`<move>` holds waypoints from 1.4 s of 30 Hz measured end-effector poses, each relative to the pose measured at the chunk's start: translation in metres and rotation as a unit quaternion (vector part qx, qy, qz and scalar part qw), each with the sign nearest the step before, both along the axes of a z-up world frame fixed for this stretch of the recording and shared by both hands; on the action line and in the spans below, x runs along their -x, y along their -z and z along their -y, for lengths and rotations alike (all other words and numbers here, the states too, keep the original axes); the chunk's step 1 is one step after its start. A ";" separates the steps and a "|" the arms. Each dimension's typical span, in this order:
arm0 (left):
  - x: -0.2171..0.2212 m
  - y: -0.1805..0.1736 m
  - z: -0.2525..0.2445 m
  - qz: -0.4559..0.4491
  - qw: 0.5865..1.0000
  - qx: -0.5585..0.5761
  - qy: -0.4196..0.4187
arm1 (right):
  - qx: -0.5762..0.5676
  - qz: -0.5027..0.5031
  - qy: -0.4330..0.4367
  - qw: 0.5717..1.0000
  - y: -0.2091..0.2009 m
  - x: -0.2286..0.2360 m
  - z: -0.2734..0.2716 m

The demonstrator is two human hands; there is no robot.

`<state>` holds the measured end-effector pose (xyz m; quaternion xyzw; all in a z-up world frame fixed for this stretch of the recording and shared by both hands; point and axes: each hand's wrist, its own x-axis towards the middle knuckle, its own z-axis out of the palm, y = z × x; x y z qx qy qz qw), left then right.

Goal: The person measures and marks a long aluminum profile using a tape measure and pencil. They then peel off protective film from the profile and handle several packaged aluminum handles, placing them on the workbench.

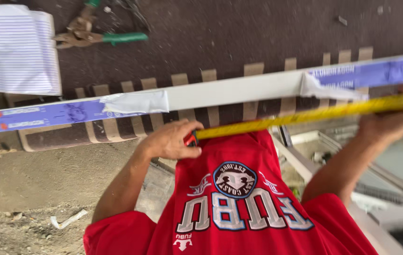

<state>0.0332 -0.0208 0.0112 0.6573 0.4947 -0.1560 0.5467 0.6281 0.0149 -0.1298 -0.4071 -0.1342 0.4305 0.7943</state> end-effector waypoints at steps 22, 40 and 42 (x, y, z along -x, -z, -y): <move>-0.067 -0.041 -0.100 -0.060 0.910 -0.316 -0.263 | 0.113 0.413 -0.579 0.694 -0.063 0.306 -0.125; 0.030 0.062 -0.274 -0.001 0.842 -0.538 0.028 | 0.212 0.795 -0.141 0.551 -0.052 0.400 -0.205; 0.038 0.049 -0.273 0.082 0.880 -0.466 -0.033 | 0.255 0.784 -0.162 0.542 -0.051 0.400 -0.208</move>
